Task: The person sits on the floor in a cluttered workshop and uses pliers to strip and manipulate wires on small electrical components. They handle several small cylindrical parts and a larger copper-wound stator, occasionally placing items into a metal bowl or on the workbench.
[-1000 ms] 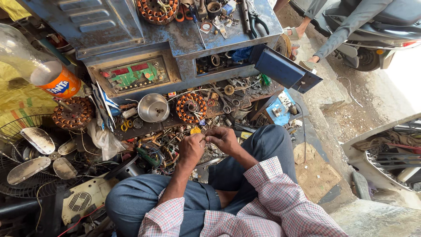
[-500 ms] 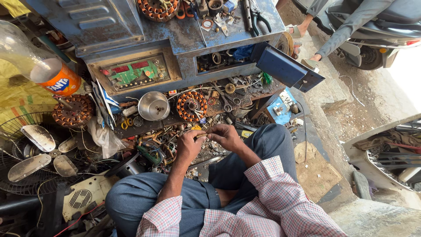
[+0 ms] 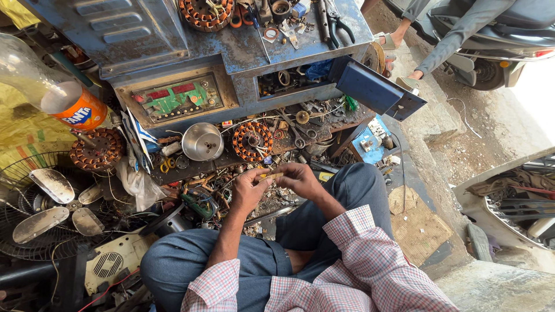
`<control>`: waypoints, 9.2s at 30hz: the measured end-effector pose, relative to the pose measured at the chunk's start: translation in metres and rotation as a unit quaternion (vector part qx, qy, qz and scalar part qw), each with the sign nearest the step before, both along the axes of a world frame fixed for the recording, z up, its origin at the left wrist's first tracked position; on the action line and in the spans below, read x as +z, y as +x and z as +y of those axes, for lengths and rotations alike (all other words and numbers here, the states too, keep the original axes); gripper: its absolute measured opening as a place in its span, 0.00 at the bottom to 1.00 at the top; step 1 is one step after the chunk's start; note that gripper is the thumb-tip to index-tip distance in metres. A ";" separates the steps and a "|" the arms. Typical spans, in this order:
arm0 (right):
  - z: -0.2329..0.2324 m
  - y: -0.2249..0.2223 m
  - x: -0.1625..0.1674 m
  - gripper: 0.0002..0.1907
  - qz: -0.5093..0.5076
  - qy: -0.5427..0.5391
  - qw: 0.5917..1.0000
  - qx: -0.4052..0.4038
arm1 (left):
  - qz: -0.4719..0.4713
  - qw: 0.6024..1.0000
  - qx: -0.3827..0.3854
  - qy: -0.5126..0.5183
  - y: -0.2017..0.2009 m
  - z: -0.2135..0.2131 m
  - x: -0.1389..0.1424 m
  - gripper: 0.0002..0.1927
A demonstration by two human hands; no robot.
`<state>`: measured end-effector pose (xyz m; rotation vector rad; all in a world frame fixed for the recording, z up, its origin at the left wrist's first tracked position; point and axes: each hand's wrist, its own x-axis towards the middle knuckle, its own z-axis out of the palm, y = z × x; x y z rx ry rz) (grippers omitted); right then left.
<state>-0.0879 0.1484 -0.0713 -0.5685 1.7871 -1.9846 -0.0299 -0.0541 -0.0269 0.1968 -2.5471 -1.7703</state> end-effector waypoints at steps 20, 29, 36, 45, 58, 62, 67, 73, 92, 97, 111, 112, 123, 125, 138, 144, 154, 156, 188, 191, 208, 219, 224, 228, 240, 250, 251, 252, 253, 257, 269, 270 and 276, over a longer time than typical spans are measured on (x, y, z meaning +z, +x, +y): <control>-0.009 0.000 -0.011 0.07 -0.081 -0.015 0.995 -0.053 | -0.003 0.999 0.028 -0.015 -0.002 0.006 -0.013 0.07; -0.008 0.003 -0.012 0.08 -0.028 0.000 0.999 -0.035 | 0.063 0.997 0.043 -0.012 0.000 0.006 -0.017 0.06; -0.008 -0.003 -0.018 0.08 -0.093 -0.031 0.993 -0.066 | 0.013 0.998 0.063 0.010 -0.003 0.004 -0.025 0.09; -0.008 0.004 -0.006 0.09 -0.037 0.059 0.997 -0.032 | 0.070 0.992 0.075 0.077 -0.005 0.003 -0.029 0.17; -0.013 0.008 0.000 0.10 -0.024 -0.016 1.000 0.002 | 0.199 0.970 -0.001 -0.142 0.002 0.011 -0.017 0.16; -0.010 0.006 -0.006 0.09 -0.043 0.018 0.998 -0.038 | 0.033 0.998 0.039 -0.019 0.001 0.012 -0.018 0.18; -0.011 0.006 -0.011 0.09 -0.055 0.028 0.996 -0.062 | 0.010 0.990 0.028 0.139 0.000 0.008 -0.033 0.12; -0.010 0.008 -0.005 0.13 -0.077 -0.020 0.997 -0.006 | -0.007 0.974 0.041 0.223 -0.003 0.005 -0.041 0.10; 0.000 0.012 -0.018 0.14 -0.091 -0.067 0.993 -0.039 | 0.089 0.981 0.019 0.171 0.012 0.007 -0.041 0.10; -0.003 0.014 -0.016 0.12 -0.089 -0.051 0.994 -0.044 | 0.019 0.979 0.021 0.203 0.015 0.011 -0.030 0.04; -0.003 0.019 -0.002 0.12 -0.080 -0.036 0.995 -0.052 | 0.293 0.921 -0.024 -0.256 0.025 0.020 0.013 0.16; -0.002 0.019 -0.001 0.13 -0.080 -0.034 0.995 -0.048 | 0.285 0.923 -0.026 -0.257 0.025 0.020 0.012 0.17; 0.002 0.022 0.013 0.24 -0.082 -0.068 0.994 -0.007 | 0.239 0.927 -0.072 -0.280 0.021 0.014 -0.010 0.15; 0.002 0.021 0.012 0.25 -0.100 -0.065 0.993 -0.007 | 0.232 0.925 -0.071 -0.292 0.020 0.013 -0.014 0.14; 0.005 0.009 -0.004 0.22 -0.076 -0.055 0.994 -0.052 | 0.282 0.898 -0.023 -0.338 0.018 0.017 -0.006 0.21; -0.004 0.018 -0.001 0.22 -0.076 -0.058 0.995 -0.037 | 0.276 0.892 -0.045 -0.354 0.020 0.020 -0.008 0.20; -0.006 0.027 0.002 0.19 0.061 -0.044 0.997 0.012 | 0.148 0.975 -0.035 -0.162 0.016 0.019 -0.011 0.13; -0.006 0.025 -0.001 0.18 0.027 -0.074 0.997 0.013 | 0.152 0.976 -0.032 -0.151 0.015 0.019 -0.010 0.12; 0.003 0.013 0.018 0.12 0.226 0.130 0.961 -0.088 | 0.095 0.966 -0.071 -0.230 0.005 0.016 -0.015 0.09; 0.003 0.011 0.019 0.09 0.238 0.150 0.953 -0.111 | 0.125 0.971 -0.072 -0.190 0.002 0.014 -0.012 0.16; 0.010 0.009 0.026 0.11 0.286 0.140 0.947 -0.039 | 0.109 0.952 -0.102 -0.268 0.002 0.007 -0.015 0.13; 0.001 0.017 0.021 0.06 0.182 0.134 0.972 -0.065 | 0.077 0.967 -0.097 -0.224 0.004 0.006 -0.005 0.08; 0.000 0.012 0.014 0.05 0.105 0.089 0.986 -0.096 | 0.041 0.988 -0.047 -0.145 0.004 0.007 -0.002 0.10; 0.000 0.009 0.003 0.07 0.037 0.031 0.996 -0.074 | 0.035 0.987 -0.017 -0.154 0.001 0.003 -0.010 0.08; 0.005 0.005 -0.012 0.10 -0.035 -0.010 0.999 -0.030 | 0.074 0.993 -0.031 -0.092 0.002 0.005 -0.017 0.08; 0.003 0.007 -0.006 0.08 -0.007 0.031 0.998 -0.060 | -0.073 0.988 -0.015 0.133 -0.002 0.005 -0.024 0.08; 0.004 0.006 -0.005 0.08 -0.014 0.017 0.998 -0.055 | -0.063 0.988 -0.017 0.138 -0.002 0.006 -0.023 0.09; 0.005 0.005 -0.004 0.08 -0.022 0.003 0.999 -0.049 | -0.052 0.988 -0.020 0.143 -0.002 0.006 -0.022 0.11; 0.005 0.003 -0.004 0.09 -0.031 -0.010 0.999 -0.043 | -0.005 0.997 -0.030 0.076 -0.002 0.006 -0.021 0.10; 0.005 0.004 -0.003 0.10 -0.049 0.012 0.998 -0.037 | 0.102 0.991 -0.027 -0.082 0.000 0.008 -0.016 0.09; 0.001 0.005 -0.012 0.08 -0.152 -0.087 0.983 -0.062 | -0.009 0.992 -0.011 0.128 0.000 0.011 -0.016 0.12; 0.001 0.005 -0.014 0.07 -0.156 -0.099 0.981 -0.061 | -0.015 0.990 -0.010 0.136 0.000 0.011 -0.018 0.12; -0.006 0.004 -0.028 0.07 -0.144 -0.066 0.981 -0.115 | 0.017 0.999 -0.015 -0.025 0.000 0.008 -0.028 0.11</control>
